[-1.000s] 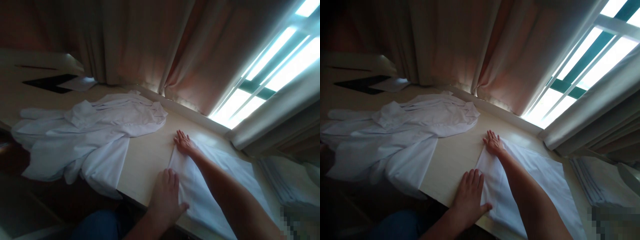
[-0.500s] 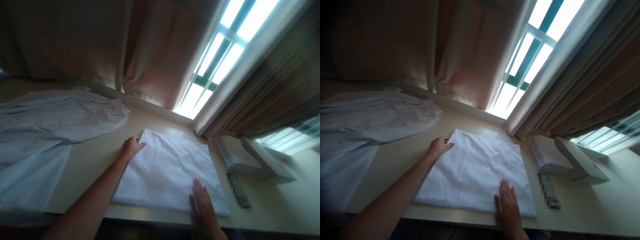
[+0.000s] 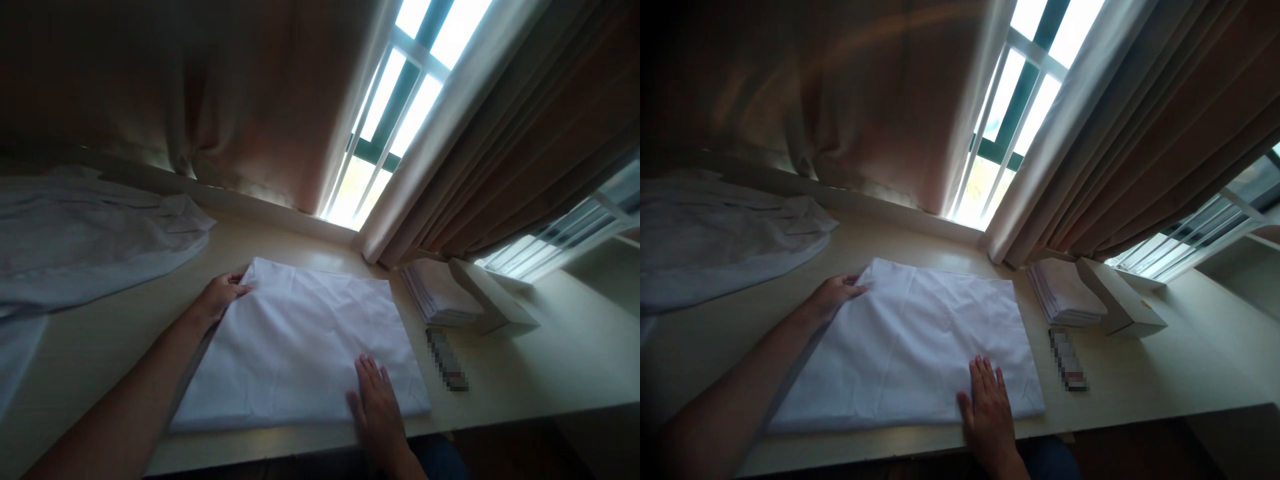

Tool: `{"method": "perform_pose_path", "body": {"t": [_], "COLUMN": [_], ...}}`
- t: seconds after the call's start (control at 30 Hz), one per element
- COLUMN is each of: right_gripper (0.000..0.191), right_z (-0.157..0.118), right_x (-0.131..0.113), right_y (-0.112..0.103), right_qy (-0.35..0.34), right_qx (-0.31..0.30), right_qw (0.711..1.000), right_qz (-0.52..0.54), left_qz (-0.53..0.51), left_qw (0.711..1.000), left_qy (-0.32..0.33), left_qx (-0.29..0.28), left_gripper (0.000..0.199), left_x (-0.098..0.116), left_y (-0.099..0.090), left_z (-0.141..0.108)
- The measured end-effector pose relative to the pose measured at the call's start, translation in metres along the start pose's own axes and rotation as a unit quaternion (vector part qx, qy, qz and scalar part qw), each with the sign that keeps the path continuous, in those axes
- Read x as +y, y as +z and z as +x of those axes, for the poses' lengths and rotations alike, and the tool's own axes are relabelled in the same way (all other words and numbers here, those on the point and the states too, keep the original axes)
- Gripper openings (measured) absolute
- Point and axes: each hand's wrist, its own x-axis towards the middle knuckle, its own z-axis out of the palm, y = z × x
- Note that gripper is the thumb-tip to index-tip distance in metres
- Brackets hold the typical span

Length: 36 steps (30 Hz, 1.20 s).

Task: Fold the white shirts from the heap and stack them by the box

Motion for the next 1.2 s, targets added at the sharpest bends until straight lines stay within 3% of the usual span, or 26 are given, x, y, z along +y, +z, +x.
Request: {"method": "perform_pose_path", "body": {"t": [0.1, 0.2, 0.3, 0.37, 0.47, 0.57, 0.67, 0.77, 0.87, 1.0, 1.1, 1.2], "right_gripper": [0.057, 0.056, 0.055, 0.054, 0.049, 0.044, 0.044, 0.054, 0.053, 0.054, 0.051, 0.039], "right_z": [0.000, 0.001, 0.002, 0.000, -0.003, 0.000, 0.018, 0.049, 0.078, 0.099, 0.104, 0.109], "right_x": [0.000, -0.001, -0.003, -0.003, 0.004, 0.031, 0.080, 0.133, 0.170, 0.183, 0.182, 0.179], "right_y": [0.001, -0.002, -0.004, -0.004, -0.006, -0.018, -0.039, -0.054, -0.052, -0.034, -0.026, -0.025], "right_qy": [0.000, 0.002, 0.004, 0.002, -0.006, 0.037, 0.182, 0.368, 0.388, 0.374, 0.376, 0.364], "right_qx": [0.005, 0.012, 0.023, 0.033, 0.079, 0.174, 0.237, 0.171, 0.129, 0.097, 0.073, 0.049], "right_qw": [1.000, 1.000, 1.000, 0.999, 0.995, 0.978, 0.939, 0.871, 0.841, 0.812, 0.780, 0.752], "right_qz": [-0.002, 0.000, 0.012, 0.027, 0.063, 0.109, 0.170, 0.278, 0.353, 0.437, 0.495, 0.547], "left_qz": [0.016, 0.155, 0.321, 0.378, 0.450, 0.485, 0.504, 0.518, 0.532, 0.552, 0.561, 0.555], "left_qw": [0.999, 0.980, 0.891, 0.827, 0.747, 0.695, 0.659, 0.620, 0.568, 0.520, 0.505, 0.510], "left_qy": [0.006, 0.119, 0.299, 0.403, 0.489, 0.531, 0.558, 0.588, 0.624, 0.645, 0.648, 0.647], "left_qx": [-0.037, 0.045, 0.118, 0.107, 0.035, -0.005, -0.023, -0.043, -0.073, -0.090, -0.105, -0.111], "left_gripper": [0.048, 0.054, 0.054, 0.048, 0.042, 0.049, 0.056, 0.063, 0.068, 0.070, 0.073, 0.074], "left_x": [-0.004, -0.002, 0.006, 0.008, -0.004, -0.029, -0.049, -0.057, -0.061, -0.065, -0.067, -0.067], "left_y": [-0.002, -0.004, 0.001, 0.012, 0.035, 0.058, 0.076, 0.087, 0.092, 0.094, 0.094, 0.095], "left_z": [0.008, 0.007, -0.021, -0.055, -0.116, -0.172, -0.214, -0.241, -0.252, -0.250, -0.246, -0.245]}}
